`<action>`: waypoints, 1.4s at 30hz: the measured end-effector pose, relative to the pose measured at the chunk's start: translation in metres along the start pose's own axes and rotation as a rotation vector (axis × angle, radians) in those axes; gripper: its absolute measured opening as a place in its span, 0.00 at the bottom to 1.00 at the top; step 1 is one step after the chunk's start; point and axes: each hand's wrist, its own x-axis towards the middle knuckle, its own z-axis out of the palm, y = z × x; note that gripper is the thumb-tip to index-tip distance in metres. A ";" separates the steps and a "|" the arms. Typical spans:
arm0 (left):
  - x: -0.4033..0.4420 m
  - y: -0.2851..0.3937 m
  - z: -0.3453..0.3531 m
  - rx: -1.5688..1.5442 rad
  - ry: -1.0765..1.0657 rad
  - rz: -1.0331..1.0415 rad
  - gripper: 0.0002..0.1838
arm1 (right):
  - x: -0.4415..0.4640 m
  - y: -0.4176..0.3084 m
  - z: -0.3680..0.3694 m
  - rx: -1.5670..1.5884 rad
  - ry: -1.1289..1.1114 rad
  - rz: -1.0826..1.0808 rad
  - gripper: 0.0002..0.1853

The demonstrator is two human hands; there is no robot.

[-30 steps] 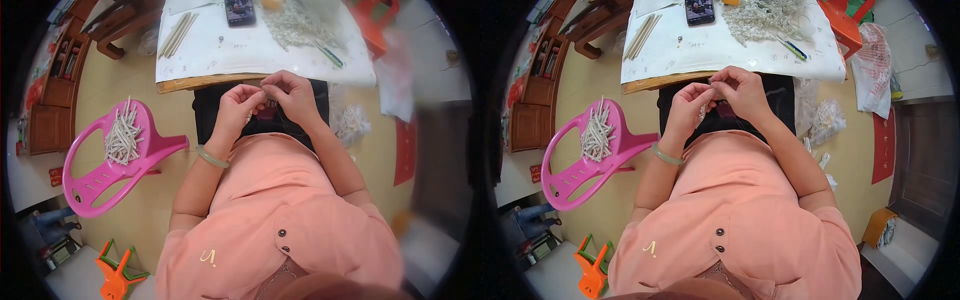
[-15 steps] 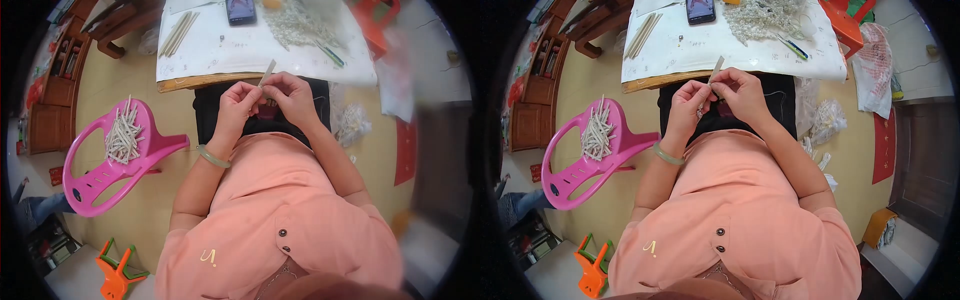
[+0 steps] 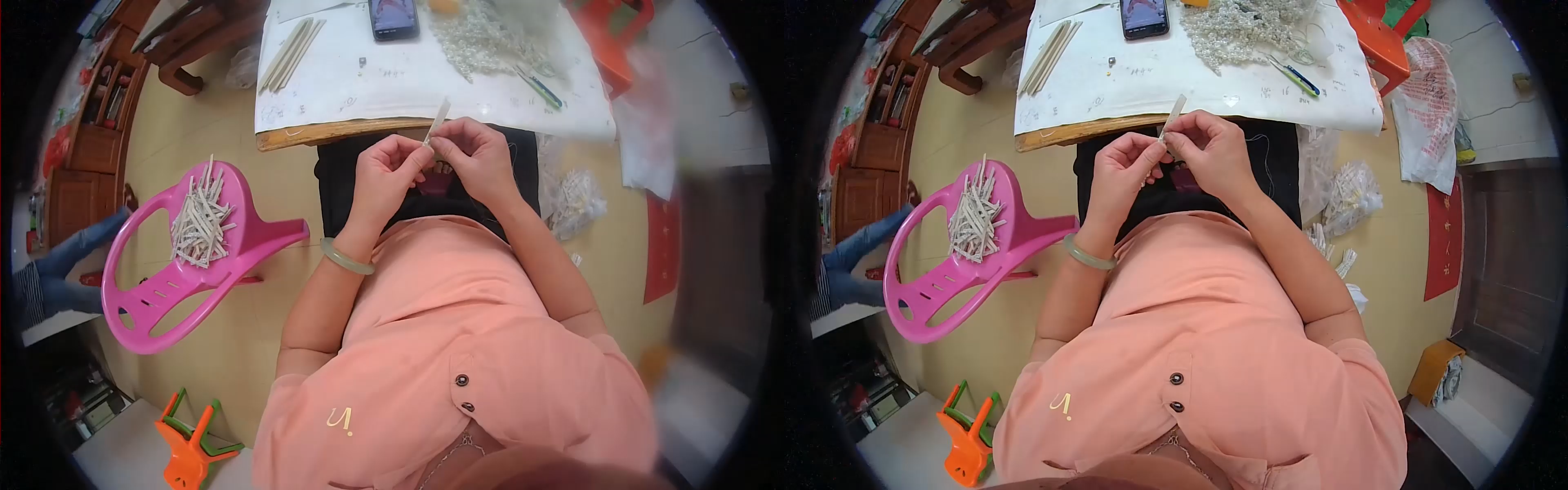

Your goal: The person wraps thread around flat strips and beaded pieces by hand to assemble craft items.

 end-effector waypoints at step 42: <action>0.007 -0.009 -0.018 -0.464 -0.135 -0.207 0.07 | 0.003 0.002 -0.014 -0.242 -0.009 -0.111 0.08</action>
